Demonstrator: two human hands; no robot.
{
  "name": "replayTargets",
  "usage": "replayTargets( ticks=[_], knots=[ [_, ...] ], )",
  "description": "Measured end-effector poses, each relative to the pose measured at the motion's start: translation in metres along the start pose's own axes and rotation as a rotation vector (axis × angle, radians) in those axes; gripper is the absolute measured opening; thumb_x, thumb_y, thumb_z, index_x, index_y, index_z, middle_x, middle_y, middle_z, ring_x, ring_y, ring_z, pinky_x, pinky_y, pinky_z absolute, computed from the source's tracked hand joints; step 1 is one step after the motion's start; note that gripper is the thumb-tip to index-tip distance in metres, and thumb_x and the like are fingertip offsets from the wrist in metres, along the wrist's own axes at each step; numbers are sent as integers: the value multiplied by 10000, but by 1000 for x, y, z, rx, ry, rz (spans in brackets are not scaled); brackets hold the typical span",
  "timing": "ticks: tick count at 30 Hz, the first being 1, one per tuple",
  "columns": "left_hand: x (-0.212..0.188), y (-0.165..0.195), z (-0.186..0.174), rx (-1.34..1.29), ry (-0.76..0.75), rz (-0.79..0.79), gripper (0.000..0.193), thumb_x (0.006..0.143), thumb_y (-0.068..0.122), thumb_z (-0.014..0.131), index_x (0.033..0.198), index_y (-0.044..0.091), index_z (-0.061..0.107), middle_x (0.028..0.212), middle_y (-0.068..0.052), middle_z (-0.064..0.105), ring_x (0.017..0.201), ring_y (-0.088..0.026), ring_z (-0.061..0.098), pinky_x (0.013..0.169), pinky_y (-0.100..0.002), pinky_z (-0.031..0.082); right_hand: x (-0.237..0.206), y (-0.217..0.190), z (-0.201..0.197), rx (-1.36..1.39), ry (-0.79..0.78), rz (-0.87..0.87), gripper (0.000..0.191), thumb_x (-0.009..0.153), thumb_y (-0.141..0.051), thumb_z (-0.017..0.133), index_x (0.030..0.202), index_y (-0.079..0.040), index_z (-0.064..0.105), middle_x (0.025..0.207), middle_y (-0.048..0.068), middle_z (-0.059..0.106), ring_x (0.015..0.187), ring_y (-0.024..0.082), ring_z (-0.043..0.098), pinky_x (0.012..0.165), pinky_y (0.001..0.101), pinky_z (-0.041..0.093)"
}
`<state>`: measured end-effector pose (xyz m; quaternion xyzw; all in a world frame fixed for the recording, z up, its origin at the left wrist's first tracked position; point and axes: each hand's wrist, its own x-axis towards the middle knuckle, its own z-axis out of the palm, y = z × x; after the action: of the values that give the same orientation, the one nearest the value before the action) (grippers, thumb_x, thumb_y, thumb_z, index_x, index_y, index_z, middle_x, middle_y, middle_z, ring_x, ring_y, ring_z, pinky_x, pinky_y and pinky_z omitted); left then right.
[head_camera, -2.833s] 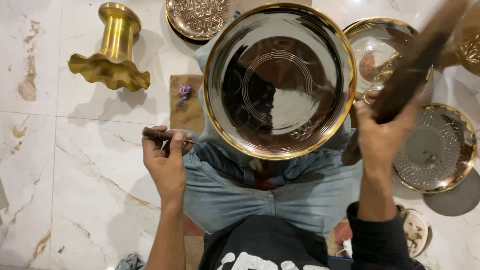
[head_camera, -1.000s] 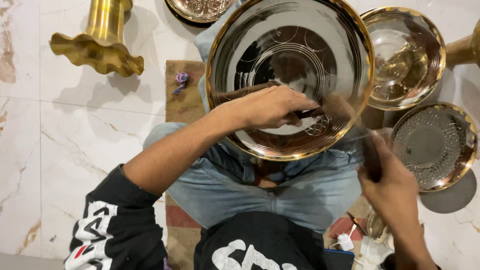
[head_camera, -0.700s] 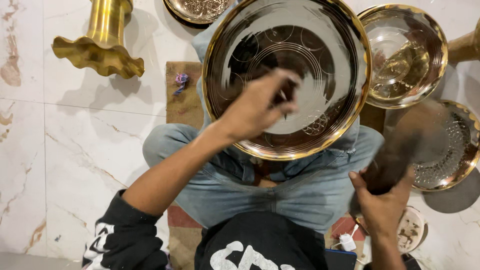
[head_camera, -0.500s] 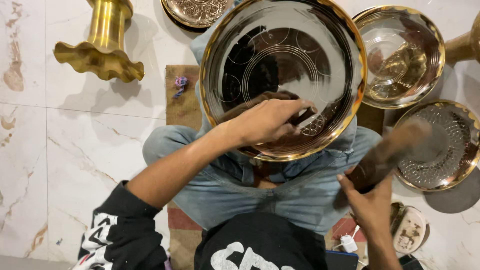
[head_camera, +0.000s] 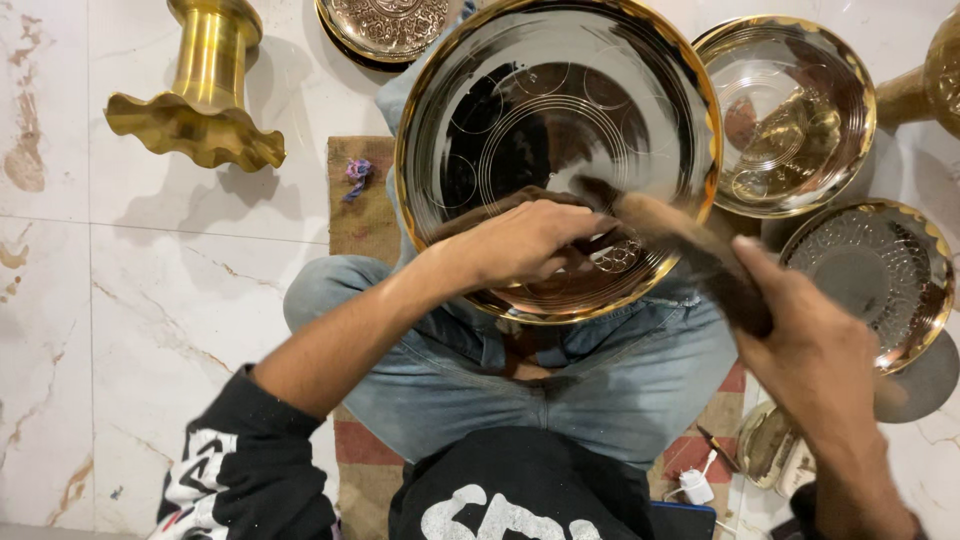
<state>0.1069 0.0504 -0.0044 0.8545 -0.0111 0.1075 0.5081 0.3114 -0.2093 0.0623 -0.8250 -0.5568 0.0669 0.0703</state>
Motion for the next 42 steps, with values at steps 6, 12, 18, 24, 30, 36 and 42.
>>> replayTargets(
  ticks=[6, 12, 18, 24, 30, 36, 42],
  knots=[
    [-30, 31, 38, 33, 629, -234, 447, 876, -129, 610, 1299, -2, 537, 1109, -212, 688, 1028, -374, 724, 873, -425, 582, 76, -48, -72, -578, -470, -67, 796, 956, -382, 692, 1648, -408, 299, 1000, 14, 693, 772, 190, 728, 685, 335, 611],
    [-30, 53, 82, 117, 1005, -600, 293, 987, 53, 682, 1147, -57, 463, 945, -194, 669, 837, -336, 714, 710, -410, 566, 125, -114, -112, -720, -582, -469, 852, 1024, -143, 548, 1684, -374, 60, 1024, 68, 592, 761, 172, 692, 660, 304, 613],
    [-29, 53, 82, 81, 1029, -676, 241, 989, 71, 709, 1071, -40, 512, 892, -170, 689, 790, -306, 721, 707, -400, 567, 133, -130, -119, -842, -454, -584, 966, 893, -166, 610, 1678, -357, 79, 1019, 87, 613, 785, 227, 699, 719, 352, 623],
    [-28, 56, 78, -27, 1007, -761, 195, 950, 73, 724, 1068, -20, 599, 876, -172, 724, 755, -299, 740, 685, -387, 576, 124, -103, -105, -783, -351, -573, 877, 939, -174, 632, 1660, -377, 176, 1008, 76, 646, 782, 224, 712, 761, 381, 629],
    [-31, 39, 54, 88, 745, -391, 334, 936, 38, 724, 1237, -30, 595, 1061, -200, 694, 927, -356, 725, 786, -396, 574, 97, -56, -86, -643, -705, -39, 827, 979, -278, 625, 1652, -446, 175, 1031, 17, 684, 777, 174, 709, 670, 317, 638],
    [-14, 21, 27, 95, 605, -168, 310, 936, 74, 741, 1223, 21, 637, 1070, -192, 694, 946, -357, 721, 808, -398, 574, 14, -19, -23, 53, -134, 49, 832, 795, -327, 811, 1535, -297, 434, 1020, 137, 733, 858, 354, 729, 722, 498, 570],
    [-50, 42, 22, 125, 827, -325, 286, 992, 119, 741, 1200, 11, 578, 1034, -133, 688, 954, -302, 720, 842, -374, 569, -21, -35, 59, 611, 216, 446, 918, 798, -230, 853, 1576, -123, 378, 1096, 194, 726, 933, 297, 725, 876, 394, 574]
  ],
)
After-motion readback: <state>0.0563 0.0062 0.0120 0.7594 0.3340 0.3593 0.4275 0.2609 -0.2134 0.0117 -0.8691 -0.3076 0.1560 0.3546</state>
